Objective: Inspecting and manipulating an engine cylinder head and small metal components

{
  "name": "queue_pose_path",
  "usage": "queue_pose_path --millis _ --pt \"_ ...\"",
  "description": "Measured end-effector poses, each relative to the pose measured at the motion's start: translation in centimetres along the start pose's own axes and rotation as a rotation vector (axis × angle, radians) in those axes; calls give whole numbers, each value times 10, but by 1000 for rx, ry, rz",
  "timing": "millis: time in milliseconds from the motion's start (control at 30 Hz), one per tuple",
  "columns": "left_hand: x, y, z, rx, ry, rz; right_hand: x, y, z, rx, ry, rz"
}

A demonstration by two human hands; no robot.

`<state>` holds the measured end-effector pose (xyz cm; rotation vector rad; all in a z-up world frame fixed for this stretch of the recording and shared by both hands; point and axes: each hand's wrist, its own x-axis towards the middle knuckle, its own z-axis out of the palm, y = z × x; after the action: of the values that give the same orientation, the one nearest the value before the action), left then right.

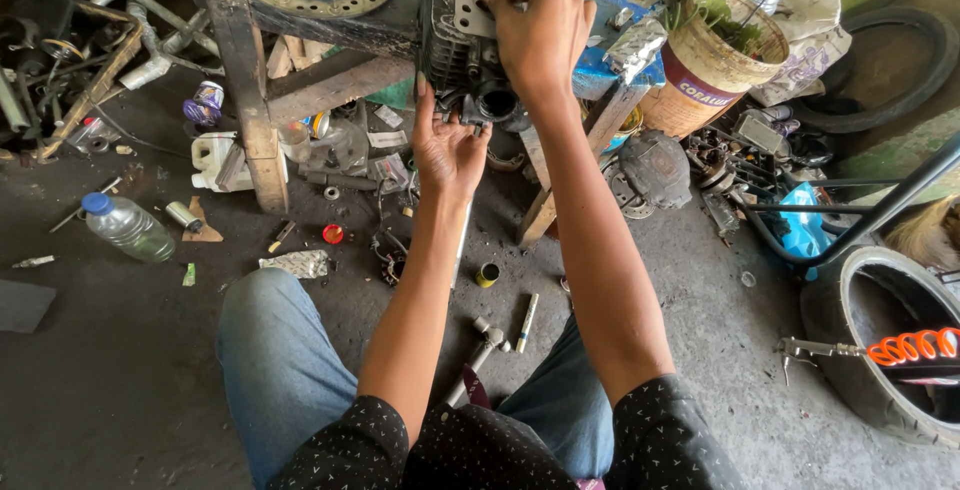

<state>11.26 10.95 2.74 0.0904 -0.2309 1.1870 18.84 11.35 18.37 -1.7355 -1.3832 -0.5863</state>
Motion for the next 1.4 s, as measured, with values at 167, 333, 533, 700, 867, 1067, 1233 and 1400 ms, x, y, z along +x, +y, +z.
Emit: queue_pose_path --millis 167,333,533,700,867,1067,1233,1400 --pt "10 -3 -18 5 -21 0 8 15 8 -49 -32 16" --pt "9 -4 -23 0 69 -11 6 19 2 -45 -146 50" --pt "17 -5 -32 24 97 -7 1 14 -32 217 -122 -61" --pt "13 -2 -29 26 -23 -2 5 8 -37 285 -72 -307" --pt "17 -3 -36 26 -10 -3 -1 4 -33 268 -75 -284" --pt "15 -4 -36 11 19 8 -1 7 -32 197 -151 -235" --pt "10 -1 -23 24 109 -11 -2 7 -31 201 -173 -243" --pt "-3 7 4 137 197 -74 -4 9 -34 181 -240 -211"
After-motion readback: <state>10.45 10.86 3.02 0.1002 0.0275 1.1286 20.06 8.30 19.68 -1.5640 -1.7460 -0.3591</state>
